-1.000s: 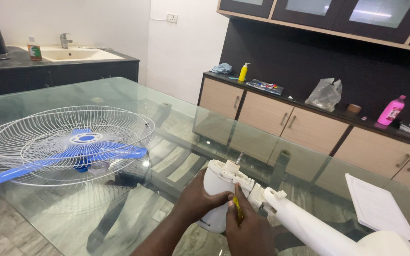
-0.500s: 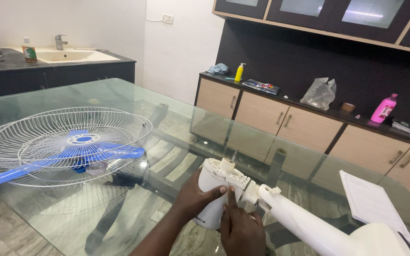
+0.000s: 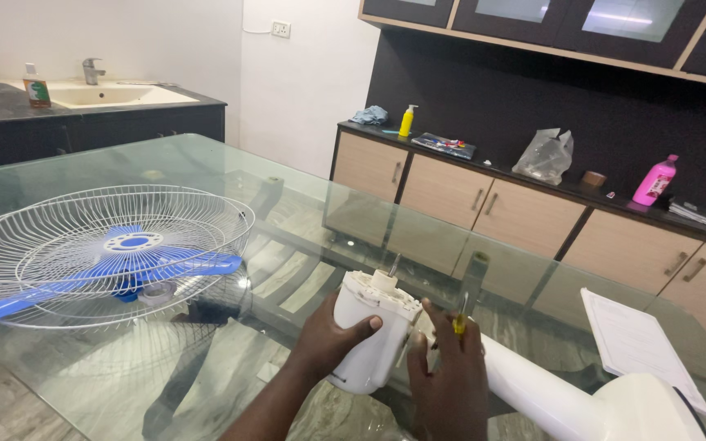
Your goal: The person uses a yellow screwdriver to loosen and tighten screws on the rear housing of a white pedestal fan motor. The fan head is detached and placed on the glass table. The person repeatedly rotates the motor housing to access different screw locations.
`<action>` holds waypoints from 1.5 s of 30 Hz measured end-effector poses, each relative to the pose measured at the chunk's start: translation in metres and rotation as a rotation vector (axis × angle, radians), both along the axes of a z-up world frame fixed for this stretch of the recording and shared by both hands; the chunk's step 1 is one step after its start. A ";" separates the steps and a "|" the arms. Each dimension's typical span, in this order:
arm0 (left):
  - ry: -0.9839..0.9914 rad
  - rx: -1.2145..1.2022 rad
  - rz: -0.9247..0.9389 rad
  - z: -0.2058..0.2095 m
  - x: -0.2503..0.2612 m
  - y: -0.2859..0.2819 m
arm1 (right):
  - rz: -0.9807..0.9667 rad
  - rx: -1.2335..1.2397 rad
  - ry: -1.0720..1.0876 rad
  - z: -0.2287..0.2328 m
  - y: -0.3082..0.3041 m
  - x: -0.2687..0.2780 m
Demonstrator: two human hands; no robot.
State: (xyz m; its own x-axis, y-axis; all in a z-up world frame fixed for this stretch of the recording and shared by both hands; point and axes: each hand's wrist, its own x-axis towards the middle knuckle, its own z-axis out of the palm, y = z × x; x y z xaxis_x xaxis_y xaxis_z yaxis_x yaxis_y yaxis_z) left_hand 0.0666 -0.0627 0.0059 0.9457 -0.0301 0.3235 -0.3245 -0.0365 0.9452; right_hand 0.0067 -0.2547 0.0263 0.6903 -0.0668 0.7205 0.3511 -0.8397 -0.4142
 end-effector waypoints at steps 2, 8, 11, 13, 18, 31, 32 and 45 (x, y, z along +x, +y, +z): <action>0.007 0.006 -0.013 0.000 0.001 -0.001 | 0.065 -0.078 0.028 0.025 -0.001 0.007; -0.026 0.037 -0.030 0.002 0.005 0.000 | 0.276 -0.375 -0.118 0.047 -0.017 0.022; -0.038 0.050 -0.024 0.003 0.005 0.000 | 0.254 -0.483 -0.054 0.046 -0.028 0.033; -0.054 0.064 -0.014 0.003 0.005 0.001 | 0.232 -0.546 -0.034 0.044 -0.032 0.039; -0.074 0.115 0.030 0.006 0.006 0.003 | 0.247 -0.587 -0.169 0.032 -0.032 0.051; 0.065 0.233 0.086 0.017 0.014 0.002 | 0.112 -0.768 0.097 0.063 -0.019 0.055; 0.050 0.240 0.094 0.017 0.013 0.003 | 0.076 -0.837 0.171 0.067 -0.017 0.054; -0.008 0.233 0.133 0.020 0.005 0.002 | 0.139 -1.041 -0.006 0.075 0.008 0.051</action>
